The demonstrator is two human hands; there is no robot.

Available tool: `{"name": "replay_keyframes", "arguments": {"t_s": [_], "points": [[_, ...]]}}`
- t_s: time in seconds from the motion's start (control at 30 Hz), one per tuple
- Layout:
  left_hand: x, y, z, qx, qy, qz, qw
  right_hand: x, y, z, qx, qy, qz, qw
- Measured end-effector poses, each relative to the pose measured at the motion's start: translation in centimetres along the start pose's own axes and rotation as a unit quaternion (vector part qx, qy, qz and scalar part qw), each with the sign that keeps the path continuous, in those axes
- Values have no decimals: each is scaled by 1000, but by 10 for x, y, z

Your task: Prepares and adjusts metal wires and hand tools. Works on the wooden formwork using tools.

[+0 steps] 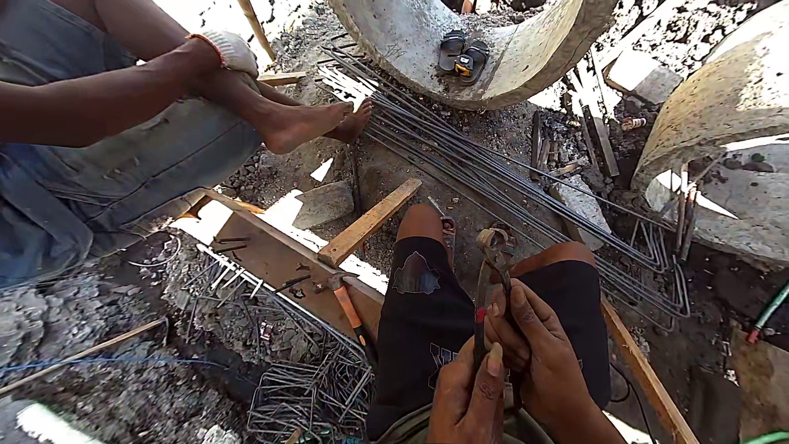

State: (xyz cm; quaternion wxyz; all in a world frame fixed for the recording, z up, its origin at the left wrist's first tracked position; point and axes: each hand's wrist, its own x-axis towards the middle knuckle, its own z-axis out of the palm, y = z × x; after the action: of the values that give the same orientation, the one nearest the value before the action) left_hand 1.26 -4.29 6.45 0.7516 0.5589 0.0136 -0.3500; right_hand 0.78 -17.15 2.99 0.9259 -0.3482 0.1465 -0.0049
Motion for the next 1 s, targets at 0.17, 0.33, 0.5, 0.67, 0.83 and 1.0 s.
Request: {"name": "replay_keyframes", "arguments": {"t_s": [0.17,0.33,0.5,0.67,0.83,1.0], "points": [[11,-11,-14,163,49,87,982,1,9,-2,-123,9,-129,984],[14,-17,-21,68,-44,45,996,4,15,-6,-194,-44,-198,960],[21,-28,-35,231,-32,238,943,8,8,-14,-281,-134,-250,917],[22,-36,-35,226,-19,267,937,5,6,-13,-308,-164,-259,901],[22,-37,-33,236,-3,292,927,4,3,-10,-334,-190,-284,878],[22,-36,-33,224,-4,306,925,2,3,-8,-346,-197,-299,867]]}}
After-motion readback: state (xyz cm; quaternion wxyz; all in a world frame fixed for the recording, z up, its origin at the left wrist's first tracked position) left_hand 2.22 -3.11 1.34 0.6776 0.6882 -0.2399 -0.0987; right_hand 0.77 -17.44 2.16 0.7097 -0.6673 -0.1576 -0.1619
